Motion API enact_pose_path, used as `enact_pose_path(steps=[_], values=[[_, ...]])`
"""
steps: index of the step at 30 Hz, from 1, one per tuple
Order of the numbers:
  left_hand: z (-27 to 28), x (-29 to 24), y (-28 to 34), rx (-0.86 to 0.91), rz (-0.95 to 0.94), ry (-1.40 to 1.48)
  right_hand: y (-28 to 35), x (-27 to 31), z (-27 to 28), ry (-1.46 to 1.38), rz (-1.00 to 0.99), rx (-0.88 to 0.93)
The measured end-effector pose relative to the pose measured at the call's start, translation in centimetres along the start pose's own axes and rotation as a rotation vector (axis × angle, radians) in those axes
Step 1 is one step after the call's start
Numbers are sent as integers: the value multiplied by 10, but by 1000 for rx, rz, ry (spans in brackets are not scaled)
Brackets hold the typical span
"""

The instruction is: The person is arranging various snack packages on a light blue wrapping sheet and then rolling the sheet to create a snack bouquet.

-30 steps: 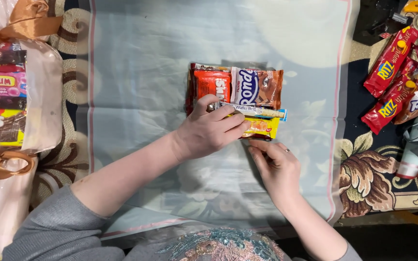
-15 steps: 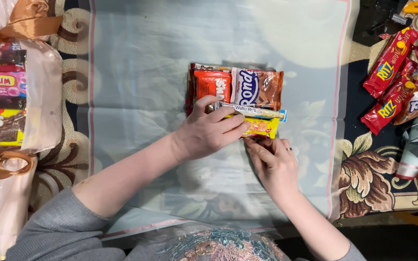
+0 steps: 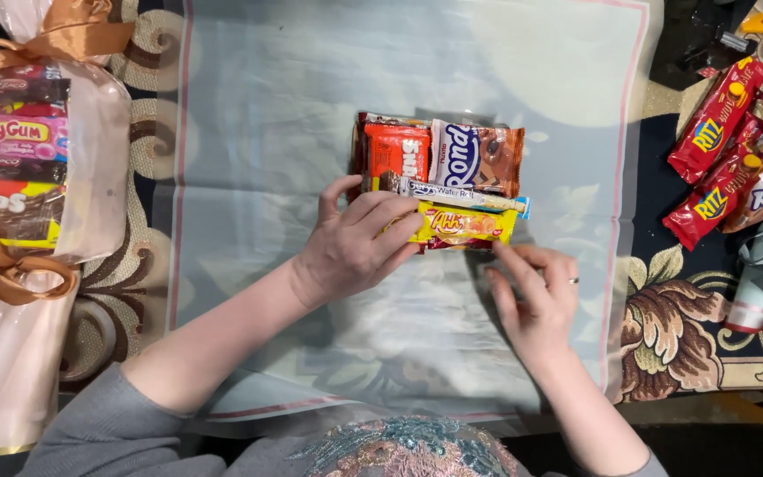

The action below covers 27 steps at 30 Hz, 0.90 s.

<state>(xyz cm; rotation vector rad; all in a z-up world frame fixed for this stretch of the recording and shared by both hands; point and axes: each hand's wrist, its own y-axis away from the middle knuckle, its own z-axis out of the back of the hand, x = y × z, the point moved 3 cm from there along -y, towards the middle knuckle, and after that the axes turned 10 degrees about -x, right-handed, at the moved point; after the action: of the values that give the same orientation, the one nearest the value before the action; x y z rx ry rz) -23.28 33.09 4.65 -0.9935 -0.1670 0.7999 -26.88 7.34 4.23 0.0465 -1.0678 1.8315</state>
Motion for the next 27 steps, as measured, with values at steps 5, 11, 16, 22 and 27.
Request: enact_pose_path(steps=[5,11,16,22,27], values=[[6,-1,10,41,-57,-83,-18,-14,-8,157,191,-15],[20,-3,19,79,-64,-129,-6,-28,-8,-6,107,14],[35,10,50,257,185,-107,5,-52,-4,-41,-78,168],[53,29,66,519,380,-292,-5,-47,-8,325,-99,495],[62,15,65,527,321,-363,-5,-37,4,251,-77,312]])
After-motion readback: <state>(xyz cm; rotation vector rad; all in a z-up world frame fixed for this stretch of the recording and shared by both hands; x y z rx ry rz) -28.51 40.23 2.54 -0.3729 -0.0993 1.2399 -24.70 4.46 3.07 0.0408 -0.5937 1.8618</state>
